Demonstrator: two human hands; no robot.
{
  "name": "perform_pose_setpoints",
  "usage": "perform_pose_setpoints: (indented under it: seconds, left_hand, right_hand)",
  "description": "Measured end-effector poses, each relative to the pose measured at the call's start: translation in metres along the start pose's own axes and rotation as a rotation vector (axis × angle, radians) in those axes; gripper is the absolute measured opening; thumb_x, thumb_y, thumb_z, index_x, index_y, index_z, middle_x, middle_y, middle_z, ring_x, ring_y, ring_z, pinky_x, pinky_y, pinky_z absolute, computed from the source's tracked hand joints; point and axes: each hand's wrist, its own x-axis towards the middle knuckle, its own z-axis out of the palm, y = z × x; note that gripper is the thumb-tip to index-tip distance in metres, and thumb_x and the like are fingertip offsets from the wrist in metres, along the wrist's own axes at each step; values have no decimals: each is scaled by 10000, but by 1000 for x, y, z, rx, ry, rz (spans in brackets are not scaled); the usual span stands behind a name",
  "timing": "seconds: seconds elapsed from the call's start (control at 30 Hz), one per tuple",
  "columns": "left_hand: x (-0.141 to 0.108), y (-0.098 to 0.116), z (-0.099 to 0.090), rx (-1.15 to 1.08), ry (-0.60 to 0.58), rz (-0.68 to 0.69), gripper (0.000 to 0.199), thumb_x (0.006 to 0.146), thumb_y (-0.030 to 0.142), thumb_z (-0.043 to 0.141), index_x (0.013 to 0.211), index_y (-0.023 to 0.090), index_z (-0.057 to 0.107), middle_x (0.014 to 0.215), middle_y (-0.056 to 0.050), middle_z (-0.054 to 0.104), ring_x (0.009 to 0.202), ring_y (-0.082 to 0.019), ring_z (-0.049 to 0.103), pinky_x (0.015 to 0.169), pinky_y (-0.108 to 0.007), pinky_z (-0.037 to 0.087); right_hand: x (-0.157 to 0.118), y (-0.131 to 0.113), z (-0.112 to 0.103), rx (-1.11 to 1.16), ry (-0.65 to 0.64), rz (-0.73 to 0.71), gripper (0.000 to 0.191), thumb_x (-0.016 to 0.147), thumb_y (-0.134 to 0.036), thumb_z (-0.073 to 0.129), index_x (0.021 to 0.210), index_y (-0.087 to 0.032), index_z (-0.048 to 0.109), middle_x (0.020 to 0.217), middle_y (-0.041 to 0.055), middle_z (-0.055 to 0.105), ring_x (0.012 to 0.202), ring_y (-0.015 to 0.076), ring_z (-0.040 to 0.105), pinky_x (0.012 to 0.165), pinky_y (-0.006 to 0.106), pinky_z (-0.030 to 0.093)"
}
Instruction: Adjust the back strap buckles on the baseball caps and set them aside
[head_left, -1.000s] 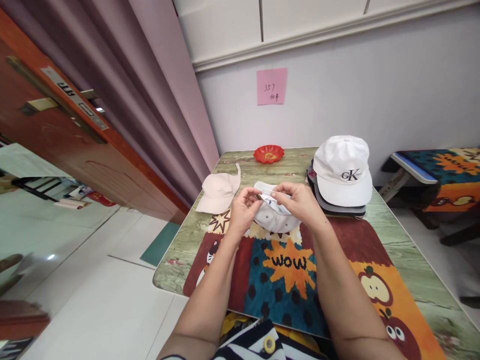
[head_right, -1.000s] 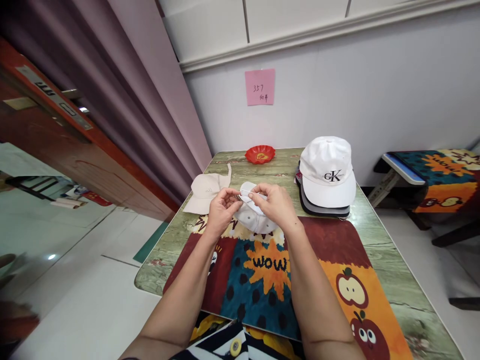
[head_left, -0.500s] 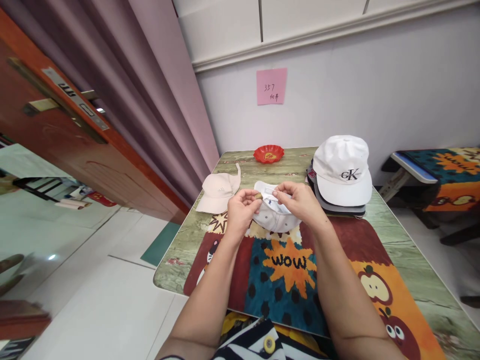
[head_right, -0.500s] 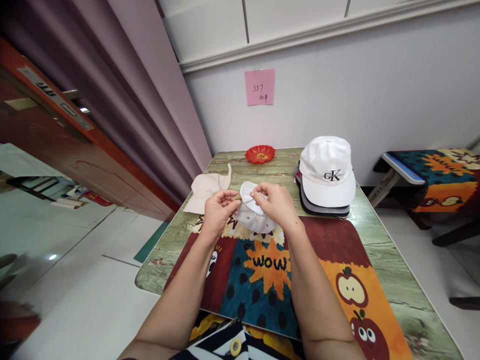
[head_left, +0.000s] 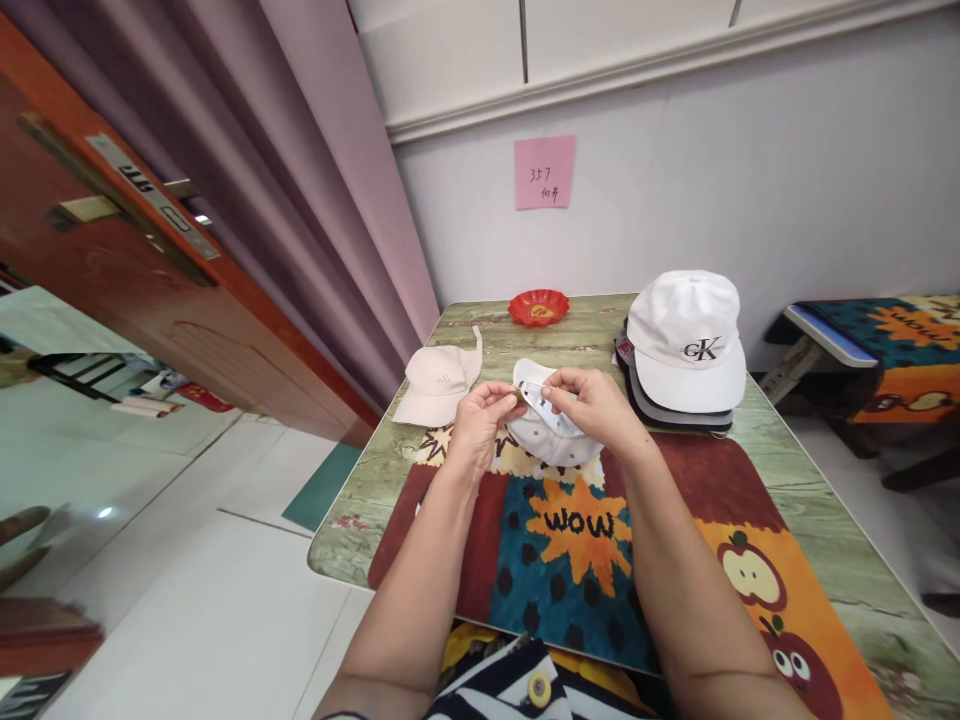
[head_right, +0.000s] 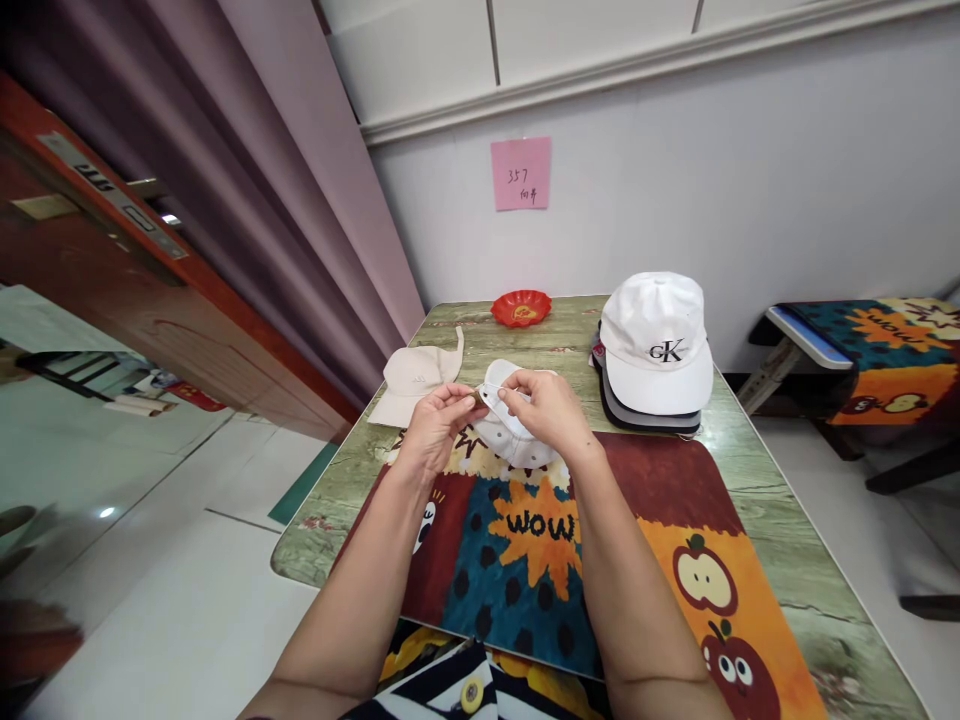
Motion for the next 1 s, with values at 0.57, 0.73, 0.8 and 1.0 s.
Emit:
perform_pose_setpoints:
  seconds: [0.57, 0.73, 0.8, 1.0]
  left_hand:
    - [3, 4, 2, 46, -31, -12, 352, 552, 232, 916, 790, 110, 688, 732, -17, 696, 670, -147, 703, 730, -302, 618]
    - [3, 3, 2, 60, -22, -2, 382, 527, 256, 926, 791, 107, 693, 732, -21, 705, 653, -146, 701, 727, -302, 616]
    - [2, 3, 1, 73, -26, 2, 384, 533, 266, 923, 795, 106, 693, 730, -25, 707, 651, -146, 700, 729, -300, 611]
    - [-1, 7, 2, 187, -80, 23, 338, 592, 285, 894, 808, 120, 693, 715, -31, 712, 631, -141, 684, 680, -274, 580]
  right_hand:
    - [0, -2, 0, 4, -29, 5, 234, 852, -364, 583, 707, -199, 662, 648, -5, 699, 524, 119, 471, 564, 251, 328]
    - [-1, -4, 0, -20, -66, 14, 238, 847, -358, 564, 689, -202, 651, 638, -7, 677, 551, 125, 488, 569, 248, 317]
    - [-1, -6, -1, -33, -84, 18, 243, 844, -356, 564, 672, -203, 640, 619, -12, 657, 551, 126, 484, 569, 247, 311]
    - [-3, -8, -3, -73, -106, 5, 220, 826, -342, 577, 676, -204, 658, 603, -14, 626, 553, 131, 477, 562, 251, 300]
